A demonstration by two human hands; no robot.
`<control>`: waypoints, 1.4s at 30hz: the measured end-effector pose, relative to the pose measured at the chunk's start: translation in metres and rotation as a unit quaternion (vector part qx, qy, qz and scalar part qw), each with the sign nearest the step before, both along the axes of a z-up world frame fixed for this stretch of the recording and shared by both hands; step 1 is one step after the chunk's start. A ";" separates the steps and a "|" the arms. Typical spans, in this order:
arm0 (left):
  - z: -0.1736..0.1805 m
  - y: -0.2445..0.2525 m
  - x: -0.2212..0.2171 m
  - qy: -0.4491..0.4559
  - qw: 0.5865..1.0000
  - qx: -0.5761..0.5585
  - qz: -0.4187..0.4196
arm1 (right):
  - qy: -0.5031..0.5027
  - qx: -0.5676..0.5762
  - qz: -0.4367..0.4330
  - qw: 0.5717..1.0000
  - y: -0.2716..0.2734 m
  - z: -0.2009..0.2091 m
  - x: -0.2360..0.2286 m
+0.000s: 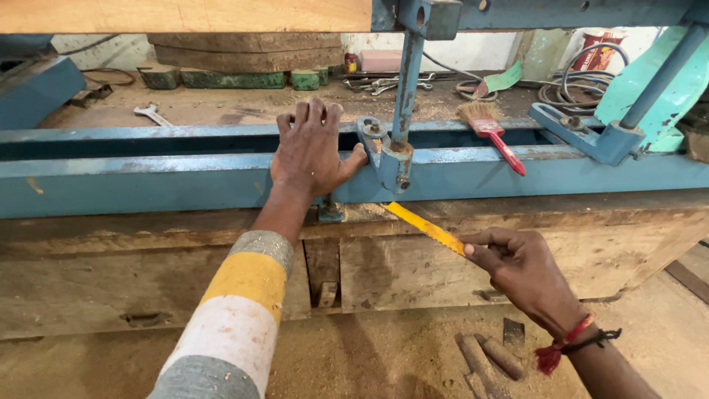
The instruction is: The person prepares a large piece of wood on a lathe by marking dimensions with a yellow ruler and red pencil, brushing away sawdust with a brush, and using a metal tool to refine the surface.
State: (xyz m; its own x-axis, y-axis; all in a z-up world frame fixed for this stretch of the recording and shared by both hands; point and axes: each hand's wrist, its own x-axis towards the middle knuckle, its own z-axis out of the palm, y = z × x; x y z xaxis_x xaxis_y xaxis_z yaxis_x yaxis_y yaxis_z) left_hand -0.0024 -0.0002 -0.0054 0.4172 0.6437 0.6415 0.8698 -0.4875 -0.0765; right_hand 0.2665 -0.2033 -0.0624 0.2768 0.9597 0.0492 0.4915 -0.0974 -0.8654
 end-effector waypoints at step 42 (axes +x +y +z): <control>-0.002 0.006 -0.003 0.011 1.000 -0.016 0.002 | 0.038 0.054 -0.166 0.984 -0.023 -0.031 0.045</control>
State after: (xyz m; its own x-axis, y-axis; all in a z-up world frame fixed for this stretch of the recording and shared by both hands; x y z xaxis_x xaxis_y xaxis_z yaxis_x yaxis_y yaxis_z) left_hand -0.0051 0.0062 -0.0071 0.4291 0.6652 0.6111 0.8698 -0.4867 -0.0810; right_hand 0.3114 -0.2259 -0.0934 0.5803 0.8065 0.1126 0.3822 -0.1476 -0.9122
